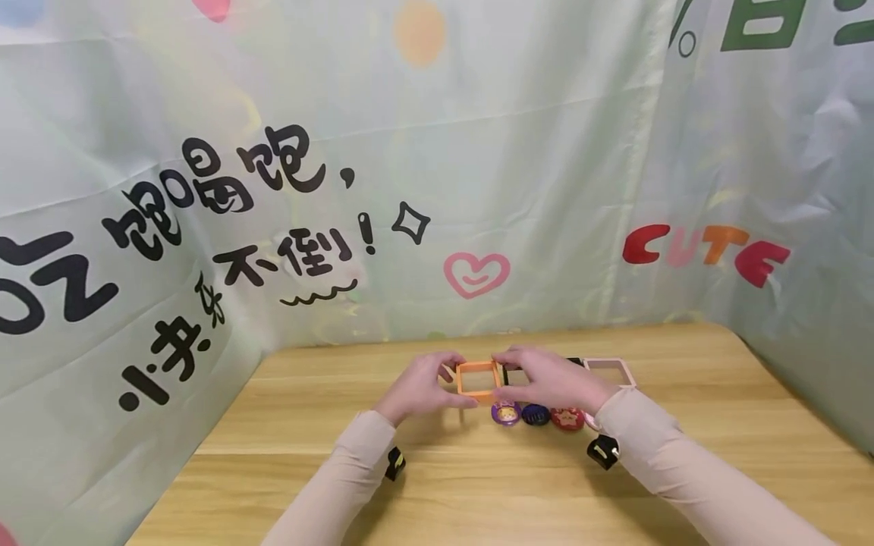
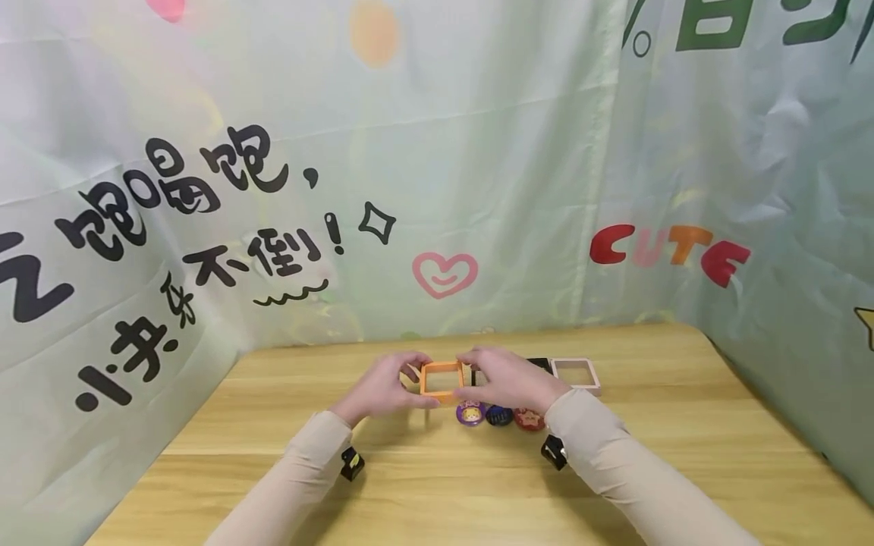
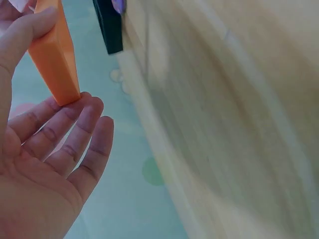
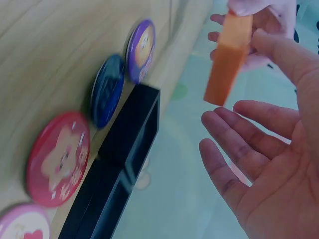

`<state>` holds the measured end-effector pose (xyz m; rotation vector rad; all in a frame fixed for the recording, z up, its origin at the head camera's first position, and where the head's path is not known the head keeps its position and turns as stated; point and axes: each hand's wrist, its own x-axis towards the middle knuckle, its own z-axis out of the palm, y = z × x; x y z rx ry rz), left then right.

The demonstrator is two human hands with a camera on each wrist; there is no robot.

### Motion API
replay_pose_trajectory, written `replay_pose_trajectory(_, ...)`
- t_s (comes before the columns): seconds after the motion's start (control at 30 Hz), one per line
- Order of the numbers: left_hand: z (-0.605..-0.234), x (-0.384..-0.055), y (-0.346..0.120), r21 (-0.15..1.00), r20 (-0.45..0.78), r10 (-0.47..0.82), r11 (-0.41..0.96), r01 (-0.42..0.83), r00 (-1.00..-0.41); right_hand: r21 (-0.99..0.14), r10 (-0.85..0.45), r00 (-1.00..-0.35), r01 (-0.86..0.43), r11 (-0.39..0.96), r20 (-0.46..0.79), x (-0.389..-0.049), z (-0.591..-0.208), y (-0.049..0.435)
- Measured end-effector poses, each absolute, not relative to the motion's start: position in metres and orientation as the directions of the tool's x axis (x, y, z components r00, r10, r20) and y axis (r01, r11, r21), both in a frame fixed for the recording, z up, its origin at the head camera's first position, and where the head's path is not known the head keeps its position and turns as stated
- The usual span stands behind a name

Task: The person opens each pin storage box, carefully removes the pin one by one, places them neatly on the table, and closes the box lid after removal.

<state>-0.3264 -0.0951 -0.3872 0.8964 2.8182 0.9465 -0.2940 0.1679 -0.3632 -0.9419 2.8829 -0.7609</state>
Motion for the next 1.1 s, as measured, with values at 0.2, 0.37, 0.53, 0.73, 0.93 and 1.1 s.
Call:
replay_pose_trajectory(0.2, -0.39, -0.343, -0.09, 0.553, 0.081, 0.483, 0.706, 0.442, -0.872, -0.471, -0.544, -0.825, -0.544, 0.694, 0.153, -0.296, -0.365, 0.178)
replay_pose_trajectory(0.37, -0.4, -0.352, -0.087, 0.501, 0.054, 0.465, 0.753, 0.427, -0.884, -0.482, -0.538, -0.829, -0.537, 0.692, 0.15, -0.296, -0.365, 0.182)
replay_pose_trajectory(0.53, -0.41, -0.358, -0.084, 0.44, 0.046, 0.448, 0.793, 0.421, -0.893, -0.487, -0.539, -0.826, -0.543, 0.684, 0.164, -0.295, -0.366, 0.185)
replay_pose_trajectory(0.73, -0.415, -0.359, -0.081, 0.403, 0.051, 0.461, 0.802, 0.44, -0.886, -0.506, -0.522, -0.839, -0.521, 0.688, 0.154, -0.294, -0.367, 0.185)
replay_pose_trajectory(0.93, -0.414, -0.355, -0.079, 0.414, 0.037, 0.456, 0.803, 0.429, -0.889, -0.506, -0.514, -0.846, -0.507, 0.698, 0.139, -0.294, -0.367, 0.186)
replay_pose_trajectory(1.1, -0.413, -0.354, -0.076, 0.402, 0.025, 0.458, 0.809, 0.428, -0.889, -0.472, -0.527, -0.839, -0.523, 0.71, 0.137, -0.295, -0.366, 0.188)
